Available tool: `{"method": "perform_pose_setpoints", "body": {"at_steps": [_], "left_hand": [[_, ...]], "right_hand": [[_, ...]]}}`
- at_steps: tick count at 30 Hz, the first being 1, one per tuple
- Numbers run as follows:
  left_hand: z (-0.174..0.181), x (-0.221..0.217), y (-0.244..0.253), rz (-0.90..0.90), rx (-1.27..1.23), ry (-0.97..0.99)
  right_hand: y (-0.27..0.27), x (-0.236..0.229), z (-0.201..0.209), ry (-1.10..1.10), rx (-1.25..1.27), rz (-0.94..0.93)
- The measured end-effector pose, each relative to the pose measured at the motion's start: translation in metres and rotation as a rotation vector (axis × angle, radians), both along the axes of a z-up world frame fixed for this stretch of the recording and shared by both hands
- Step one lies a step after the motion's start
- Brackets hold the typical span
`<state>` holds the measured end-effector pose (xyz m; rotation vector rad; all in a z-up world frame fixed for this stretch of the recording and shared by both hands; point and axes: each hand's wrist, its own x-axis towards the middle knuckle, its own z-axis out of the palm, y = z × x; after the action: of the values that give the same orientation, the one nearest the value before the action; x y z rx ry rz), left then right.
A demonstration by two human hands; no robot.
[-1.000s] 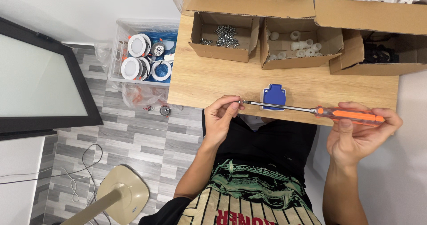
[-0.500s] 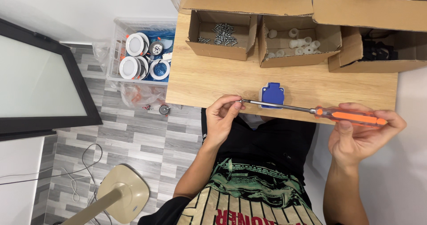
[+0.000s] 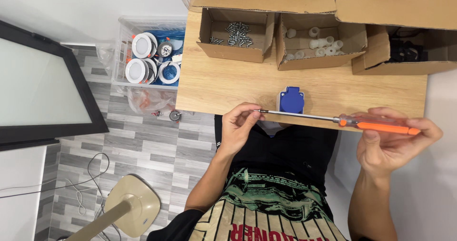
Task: The person uses a screwdriver to tighten screws on a blue electrical component held in their hands. They then pick up a black component and attach it to the blue one, continuing to secure the assembly with the screwdriver.
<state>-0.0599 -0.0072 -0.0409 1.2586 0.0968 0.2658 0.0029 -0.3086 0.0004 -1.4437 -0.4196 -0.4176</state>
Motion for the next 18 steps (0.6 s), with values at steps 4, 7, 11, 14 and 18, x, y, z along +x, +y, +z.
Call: {"method": "perform_pose_setpoints", "body": {"at_steps": [4,7,11,14,18], "left_hand": [[0.011,-0.003,-0.003,-0.088,0.016,-0.037],[0.038,-0.002,-0.004,-0.154,0.199,-0.133],[0.068,0.017,-0.003,-0.141,0.604,-0.347],[0.063,0.036,-0.003,-0.156,0.743,-0.464],[0.059,0.054,-0.006,-0.290,0.828,-0.440]], "right_hand": [[-0.018,0.006,0.002,0.023,0.016,-0.027],[-0.032,0.012,0.026,0.024,-0.047,0.032],[-0.075,0.024,0.042,-0.053,-0.147,-0.007],[-0.081,0.027,0.065,-0.045,-0.268,-0.020],[-0.044,0.022,0.108,-0.049,-0.331,-0.076]]}}
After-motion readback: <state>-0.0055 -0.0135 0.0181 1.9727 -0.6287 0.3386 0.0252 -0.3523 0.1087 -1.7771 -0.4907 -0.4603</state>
